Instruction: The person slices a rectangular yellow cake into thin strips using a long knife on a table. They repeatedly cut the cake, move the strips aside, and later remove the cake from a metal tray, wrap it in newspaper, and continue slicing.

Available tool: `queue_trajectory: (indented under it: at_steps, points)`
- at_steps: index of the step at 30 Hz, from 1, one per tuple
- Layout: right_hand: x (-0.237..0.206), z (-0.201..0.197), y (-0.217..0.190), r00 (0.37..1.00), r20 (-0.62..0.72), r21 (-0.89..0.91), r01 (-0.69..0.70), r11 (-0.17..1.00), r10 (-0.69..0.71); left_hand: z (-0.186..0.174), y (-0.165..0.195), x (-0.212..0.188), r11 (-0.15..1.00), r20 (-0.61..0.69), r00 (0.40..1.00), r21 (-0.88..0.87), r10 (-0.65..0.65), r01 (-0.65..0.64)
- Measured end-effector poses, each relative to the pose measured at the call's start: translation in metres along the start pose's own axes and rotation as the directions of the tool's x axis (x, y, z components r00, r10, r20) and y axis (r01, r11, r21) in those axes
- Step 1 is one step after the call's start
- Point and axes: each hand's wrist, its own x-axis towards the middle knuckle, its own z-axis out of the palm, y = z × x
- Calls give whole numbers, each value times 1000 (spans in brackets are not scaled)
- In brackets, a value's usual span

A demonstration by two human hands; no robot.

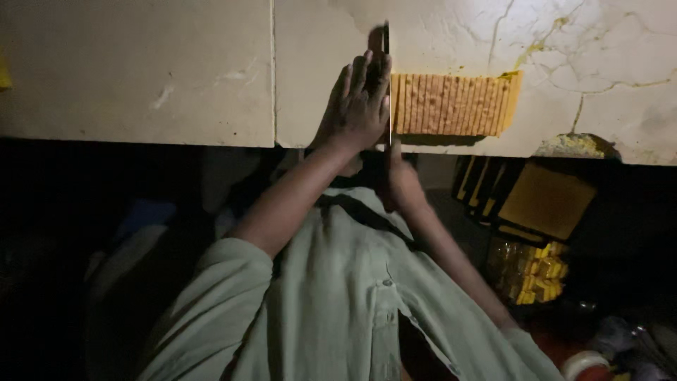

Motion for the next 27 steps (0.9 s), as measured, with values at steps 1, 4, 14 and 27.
queue_trajectory:
  at_steps: [1, 4, 14, 27]
  points:
    - [10, -8, -4, 976, 34, 239, -215, 947, 214, 4, -4, 1, 1000, 64, 998, 22, -11, 10]
    - [24, -50, -27, 916, 99, 597, -368, 713, 389, 15, -13, 9, 998, -140, 990, 53, -25, 32]
    - [6, -38, -86, 956, -22, 99, -289, 952, 293, 3, -6, -8, 962, 155, 978, 253, -142, 100]
    - [-68, -24, -52, 978, 123, 31, -175, 984, 170, -6, 2, -14, 955, 251, 946, 261, -207, 140]
